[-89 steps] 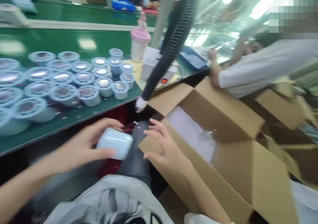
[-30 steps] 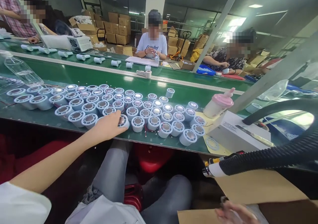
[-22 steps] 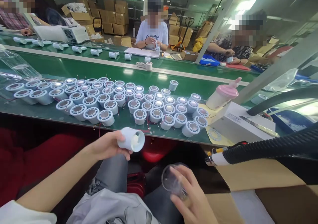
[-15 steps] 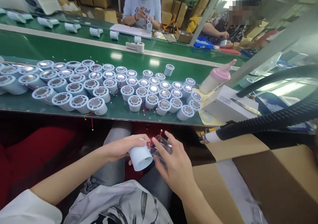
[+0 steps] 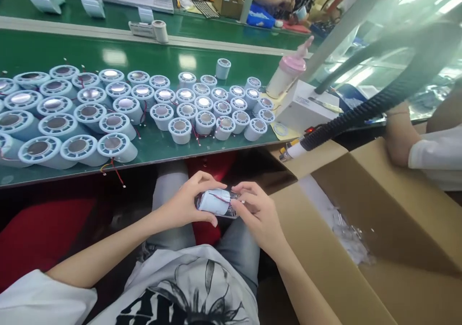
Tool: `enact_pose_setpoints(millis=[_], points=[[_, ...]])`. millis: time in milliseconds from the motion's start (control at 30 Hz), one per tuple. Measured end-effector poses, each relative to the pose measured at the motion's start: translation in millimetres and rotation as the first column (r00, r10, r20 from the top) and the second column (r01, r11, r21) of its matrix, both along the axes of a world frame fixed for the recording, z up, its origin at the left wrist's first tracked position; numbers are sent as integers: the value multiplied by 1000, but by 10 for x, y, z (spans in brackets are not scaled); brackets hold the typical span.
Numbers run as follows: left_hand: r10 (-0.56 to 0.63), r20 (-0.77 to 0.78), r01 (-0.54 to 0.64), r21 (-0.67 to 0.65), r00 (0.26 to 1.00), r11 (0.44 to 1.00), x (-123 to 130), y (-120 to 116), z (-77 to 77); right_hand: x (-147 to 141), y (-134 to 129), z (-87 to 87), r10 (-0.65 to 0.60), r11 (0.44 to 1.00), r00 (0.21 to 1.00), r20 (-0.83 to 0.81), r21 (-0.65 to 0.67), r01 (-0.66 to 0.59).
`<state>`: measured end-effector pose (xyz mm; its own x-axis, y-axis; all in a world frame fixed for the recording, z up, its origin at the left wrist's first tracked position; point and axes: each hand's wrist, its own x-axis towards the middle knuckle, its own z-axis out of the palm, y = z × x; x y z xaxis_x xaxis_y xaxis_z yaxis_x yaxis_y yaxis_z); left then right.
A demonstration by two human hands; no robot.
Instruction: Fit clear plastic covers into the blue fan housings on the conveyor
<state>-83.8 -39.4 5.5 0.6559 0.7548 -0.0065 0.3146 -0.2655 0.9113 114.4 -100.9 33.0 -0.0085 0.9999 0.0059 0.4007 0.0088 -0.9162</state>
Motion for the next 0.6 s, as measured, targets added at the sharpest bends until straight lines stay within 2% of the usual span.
enact_pose_setpoints(millis=[67, 133, 267, 333, 400, 467, 533, 600], points=[[-57, -7, 57, 28, 998, 998, 68, -35, -43, 84, -45, -33, -59, 997, 993, -99, -60, 53], [-96, 23, 96, -19, 995, 995, 174, -83, -58, 209, -81, -52, -98, 991, 980, -171, -108, 81], [-110, 135, 138, -221, 985, 966, 428, -196, -6, 508, -108, -48, -131, 980, 938, -320, -186, 73], [-83, 184, 141, -331, 979, 933, 531, -234, 38, 642, -113, -44, -74, 988, 928, -366, -154, 17], [-23, 242, 133, -447, 970, 884, 600, -246, 72, 748, -129, -51, 78, 995, 947, -312, -41, -96], [33, 298, 140, -540, 954, 830, 637, -233, 89, 825, -156, -70, 215, 974, 968, -133, 99, -202], [45, 322, 169, -605, 946, 778, 652, -199, 94, 876, -184, -101, 252, 944, 966, 62, 202, -260], [14, 312, 204, -652, 950, 730, 658, -156, 99, 908, -201, -133, 237, 927, 961, 145, 262, -268]])
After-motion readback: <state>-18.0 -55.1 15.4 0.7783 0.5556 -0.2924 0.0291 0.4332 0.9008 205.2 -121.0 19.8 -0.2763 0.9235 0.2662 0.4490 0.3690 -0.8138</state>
